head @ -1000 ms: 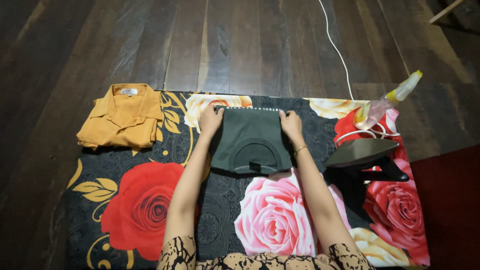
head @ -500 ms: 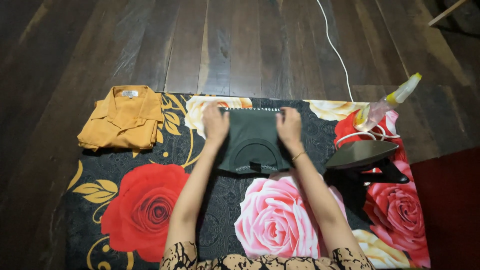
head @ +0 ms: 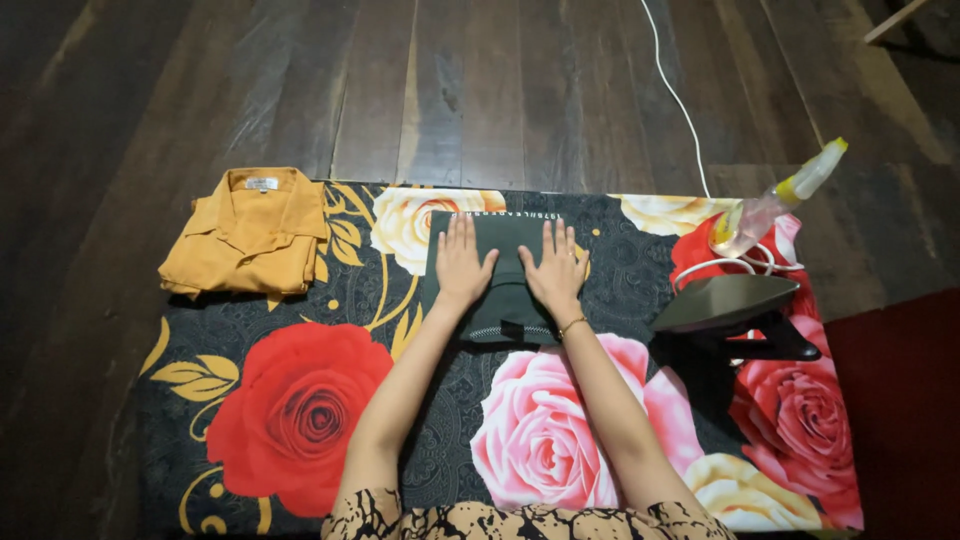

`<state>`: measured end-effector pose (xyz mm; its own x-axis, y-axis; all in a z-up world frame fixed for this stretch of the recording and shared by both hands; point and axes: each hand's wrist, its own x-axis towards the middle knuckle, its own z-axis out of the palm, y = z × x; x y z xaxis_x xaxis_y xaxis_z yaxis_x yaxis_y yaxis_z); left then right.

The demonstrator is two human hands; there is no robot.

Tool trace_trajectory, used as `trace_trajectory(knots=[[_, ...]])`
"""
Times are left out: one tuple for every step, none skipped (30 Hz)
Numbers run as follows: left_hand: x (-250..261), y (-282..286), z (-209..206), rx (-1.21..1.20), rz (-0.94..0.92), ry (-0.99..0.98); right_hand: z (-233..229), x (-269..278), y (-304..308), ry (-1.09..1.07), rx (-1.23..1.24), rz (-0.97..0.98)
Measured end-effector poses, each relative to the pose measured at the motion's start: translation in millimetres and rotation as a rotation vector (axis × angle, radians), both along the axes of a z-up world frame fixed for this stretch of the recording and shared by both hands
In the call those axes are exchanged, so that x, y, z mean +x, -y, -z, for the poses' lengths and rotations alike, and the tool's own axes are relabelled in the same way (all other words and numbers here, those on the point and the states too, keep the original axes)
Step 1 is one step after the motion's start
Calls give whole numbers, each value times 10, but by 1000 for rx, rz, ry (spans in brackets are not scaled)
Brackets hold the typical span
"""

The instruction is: Ironing and smoothing out shirts on a floral mat placed on the floor

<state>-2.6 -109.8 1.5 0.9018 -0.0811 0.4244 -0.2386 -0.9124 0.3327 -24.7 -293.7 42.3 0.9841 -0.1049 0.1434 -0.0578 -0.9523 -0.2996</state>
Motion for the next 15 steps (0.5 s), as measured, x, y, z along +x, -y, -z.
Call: trace_trajectory(knots=[[-38,8,-3,-1,3,-4,89,15,31,-4,-1,3],[-75,13,-6,11,-38,-16,178,30,61,30,21,16],[-67,12,-36,23,-81,-21,241,91,84,70,43,27],[-50,6,-43,22,-79,-20,239,86,100,72,42,28],[-45,-11,-44,27,-106,-35,246,72,106,65,29,26],[-42,-27,-46,33,-133,-51,251,57,113,59,16,23],[-64,-61,-73,33,-133,-50,272,43,149,60,16,23],[-84,-95,-102,40,-143,-88,290,30,184,36,24,0],[-93,-131,-137,47,-152,-123,304,26,219,16,32,-22],[-124,-205,-137,47,-151,-119,290,-5,259,21,32,-21],[-175,-280,-126,31,-145,-138,290,-57,299,6,55,-53],[-224,-356,-117,15,-139,-157,287,-106,338,-8,78,-84],[-265,-442,-111,16,-139,-151,285,-154,392,-3,79,-85],[-306,-527,-103,-13,-113,-135,284,-202,446,-19,103,-126],[-363,-606,-84,-41,-84,-121,298,-272,508,-36,128,-164]])
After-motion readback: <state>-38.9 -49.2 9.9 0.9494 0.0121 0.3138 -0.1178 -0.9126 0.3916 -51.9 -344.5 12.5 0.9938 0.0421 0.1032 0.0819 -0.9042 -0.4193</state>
